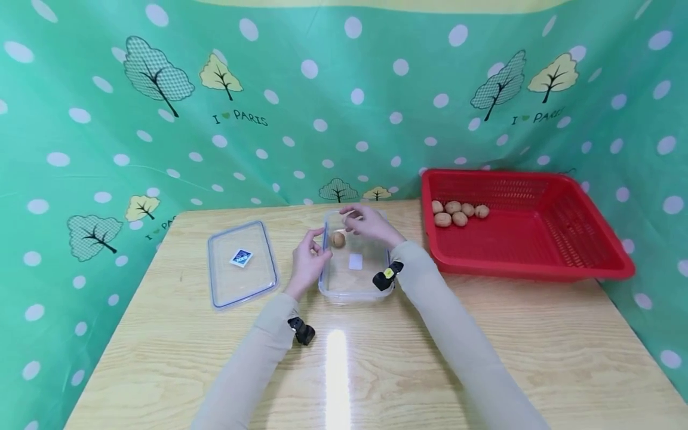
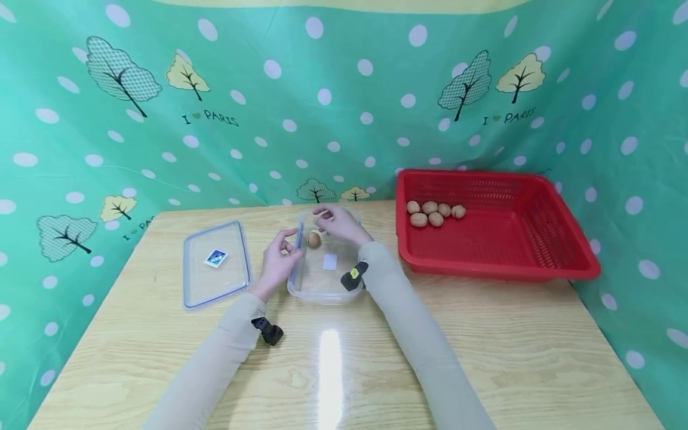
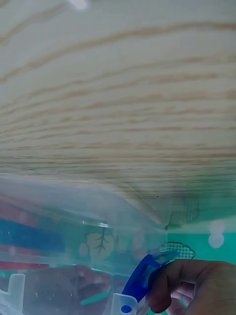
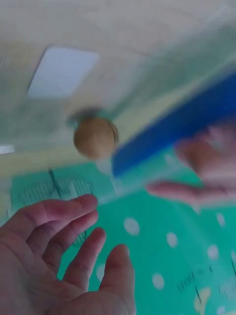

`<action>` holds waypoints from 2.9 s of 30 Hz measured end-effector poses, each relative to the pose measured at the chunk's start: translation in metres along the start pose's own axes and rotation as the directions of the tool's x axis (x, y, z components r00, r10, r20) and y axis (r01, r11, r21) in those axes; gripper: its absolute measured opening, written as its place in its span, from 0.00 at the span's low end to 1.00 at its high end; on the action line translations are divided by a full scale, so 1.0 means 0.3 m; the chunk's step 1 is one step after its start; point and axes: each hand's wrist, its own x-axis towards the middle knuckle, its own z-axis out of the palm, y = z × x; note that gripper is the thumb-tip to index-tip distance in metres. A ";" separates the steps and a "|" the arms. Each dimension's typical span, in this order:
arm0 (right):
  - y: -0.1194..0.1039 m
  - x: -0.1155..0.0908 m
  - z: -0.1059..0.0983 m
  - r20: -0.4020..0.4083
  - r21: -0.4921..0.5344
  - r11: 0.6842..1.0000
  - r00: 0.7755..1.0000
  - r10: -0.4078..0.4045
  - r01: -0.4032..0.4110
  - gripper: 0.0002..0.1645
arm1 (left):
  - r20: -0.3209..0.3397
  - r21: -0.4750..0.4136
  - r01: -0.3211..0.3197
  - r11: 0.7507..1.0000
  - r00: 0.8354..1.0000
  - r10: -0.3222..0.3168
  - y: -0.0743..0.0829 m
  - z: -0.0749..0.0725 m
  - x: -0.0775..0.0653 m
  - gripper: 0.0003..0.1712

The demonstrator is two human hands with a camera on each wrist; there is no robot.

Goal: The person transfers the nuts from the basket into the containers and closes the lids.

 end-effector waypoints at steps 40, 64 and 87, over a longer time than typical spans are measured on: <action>-0.056 -0.355 -0.359 0.118 -0.231 0.968 0.991 -0.069 0.095 0.25 | -0.019 -0.173 0.107 0.979 0.993 -0.112 -0.010 0.023 0.007 0.32; -0.071 -0.453 -0.593 -0.067 -0.356 0.935 0.998 -0.021 -0.004 0.22 | -0.034 -0.211 0.113 0.971 0.992 -0.123 -0.022 0.022 0.001 0.33; 0.082 -0.357 -0.784 -0.135 -0.157 0.973 0.980 0.147 -0.167 0.27 | -0.028 -0.202 0.120 0.972 0.991 -0.128 -0.003 0.021 -0.005 0.33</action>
